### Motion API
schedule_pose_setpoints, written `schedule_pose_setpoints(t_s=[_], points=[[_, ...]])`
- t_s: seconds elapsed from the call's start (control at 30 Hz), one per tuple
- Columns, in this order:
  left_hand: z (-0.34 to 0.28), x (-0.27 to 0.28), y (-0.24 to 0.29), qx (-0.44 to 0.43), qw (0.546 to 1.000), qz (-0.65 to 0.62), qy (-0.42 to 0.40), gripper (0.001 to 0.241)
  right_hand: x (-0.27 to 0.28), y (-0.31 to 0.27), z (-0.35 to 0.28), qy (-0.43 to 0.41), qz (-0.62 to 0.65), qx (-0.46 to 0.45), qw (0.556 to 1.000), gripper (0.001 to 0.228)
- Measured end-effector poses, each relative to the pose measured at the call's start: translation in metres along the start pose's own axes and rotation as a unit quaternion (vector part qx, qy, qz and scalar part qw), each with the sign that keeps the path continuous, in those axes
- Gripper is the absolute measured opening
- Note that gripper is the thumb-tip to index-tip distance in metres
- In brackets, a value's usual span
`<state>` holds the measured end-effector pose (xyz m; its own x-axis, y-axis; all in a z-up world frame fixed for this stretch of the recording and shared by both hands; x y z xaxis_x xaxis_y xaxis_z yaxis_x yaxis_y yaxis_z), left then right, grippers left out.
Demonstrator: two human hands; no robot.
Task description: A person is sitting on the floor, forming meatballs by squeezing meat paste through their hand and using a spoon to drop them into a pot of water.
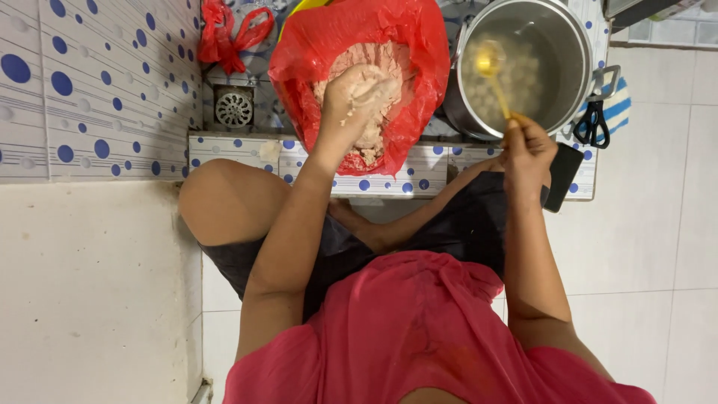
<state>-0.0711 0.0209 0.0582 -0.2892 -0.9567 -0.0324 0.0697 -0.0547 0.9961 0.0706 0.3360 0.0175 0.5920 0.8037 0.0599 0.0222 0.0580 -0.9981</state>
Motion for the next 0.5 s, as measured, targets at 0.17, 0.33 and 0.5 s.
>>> schedule_pose_setpoints(t_s=[0.17, 0.33, 0.5], points=[[-0.001, -0.003, -0.011, 0.029, 0.999, -0.03, 0.02, 0.033, -0.078, -0.105, -0.049, -0.134, -0.16, 0.221, 0.953, 0.018], [0.001, -0.001, -0.027, 0.021, 1.0, 0.001, 0.017, 0.027, -0.126, -0.151, -0.081, -0.193, -0.248, 0.384, 0.868, 0.02], [-0.005, 0.004, -0.052, 0.131, 0.99, 0.011, 0.05, 0.035, -0.138, -0.152, -0.087, -0.201, -0.277, 0.418, 0.842, 0.023]])
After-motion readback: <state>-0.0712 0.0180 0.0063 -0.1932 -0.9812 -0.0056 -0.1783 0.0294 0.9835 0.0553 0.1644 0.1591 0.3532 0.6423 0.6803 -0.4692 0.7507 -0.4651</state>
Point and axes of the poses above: each hand's wrist, its own z-axis towards the middle knuckle, its own x-axis out of the back of the hand, y = z × x, the point moved 6 cm from there along z, towards the middle knuckle, and after that the axes turned 4 degrees about z, right-handed, at the moved point
